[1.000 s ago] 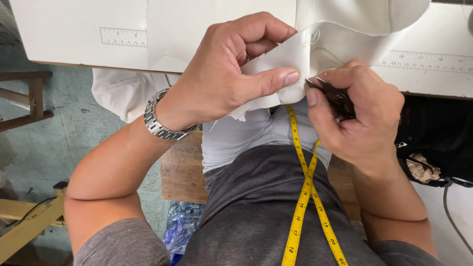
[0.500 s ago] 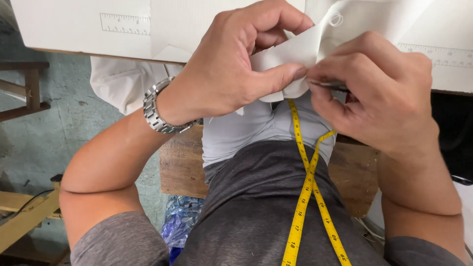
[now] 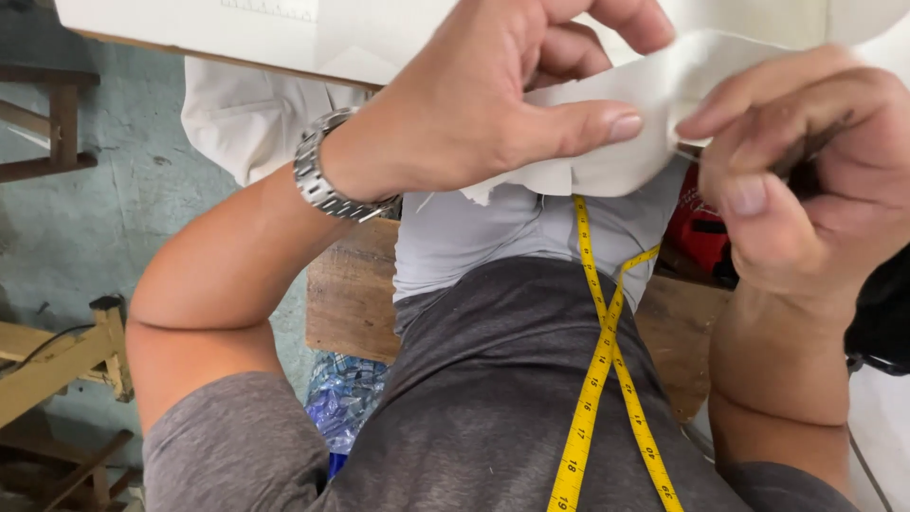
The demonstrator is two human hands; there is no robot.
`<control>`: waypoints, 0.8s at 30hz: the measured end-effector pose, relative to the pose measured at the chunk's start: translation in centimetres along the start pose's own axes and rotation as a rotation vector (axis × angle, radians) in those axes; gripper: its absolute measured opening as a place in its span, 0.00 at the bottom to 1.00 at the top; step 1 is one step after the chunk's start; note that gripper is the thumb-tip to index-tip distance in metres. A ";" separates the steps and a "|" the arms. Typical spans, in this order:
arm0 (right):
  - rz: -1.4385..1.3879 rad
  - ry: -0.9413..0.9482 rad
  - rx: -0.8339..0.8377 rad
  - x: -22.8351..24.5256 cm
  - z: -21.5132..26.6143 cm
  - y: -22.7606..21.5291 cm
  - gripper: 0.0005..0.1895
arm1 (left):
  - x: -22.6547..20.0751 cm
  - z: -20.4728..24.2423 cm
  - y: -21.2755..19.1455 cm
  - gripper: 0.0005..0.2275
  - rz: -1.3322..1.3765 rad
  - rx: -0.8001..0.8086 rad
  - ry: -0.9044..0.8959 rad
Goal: A person uses thread nippers to trim the edges of a white fabric component on a sewing machine table.
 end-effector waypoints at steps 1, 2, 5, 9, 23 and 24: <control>0.073 0.002 0.066 -0.1 -0.1 0.4 0.11 | 0.2 -0.3 0.1 0.18 -0.010 0.035 -0.035; 0.068 -0.001 0.066 -0.1 0.0 0.7 0.11 | 0.7 -0.3 0.1 0.18 -0.013 0.029 -0.038; 0.313 0.029 0.246 -2.2 1.3 0.0 0.11 | -0.5 0.3 -1.4 0.09 -0.080 0.001 0.065; 0.154 0.124 0.068 -5.1 -0.9 -4.5 0.14 | -5.0 3.6 -6.4 0.11 -0.375 -0.018 -0.084; -0.053 -0.220 0.340 3.2 -11.0 0.3 0.08 | -6.9 4.5 -6.2 0.20 -0.244 -0.039 -0.024; -0.093 -0.148 0.350 2.8 -10.6 -0.1 0.07 | -6.8 4.5 -6.1 0.20 -0.258 -0.035 -0.058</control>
Point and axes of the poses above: each hand's wrist, its own z-axis away from the middle knuckle, its own y-axis out of the palm, x = y × z, the point moved 4 cm from there along -z, towards the middle knuckle, and after that the axes turned 13 degrees about -y, right-handed, at the moved point
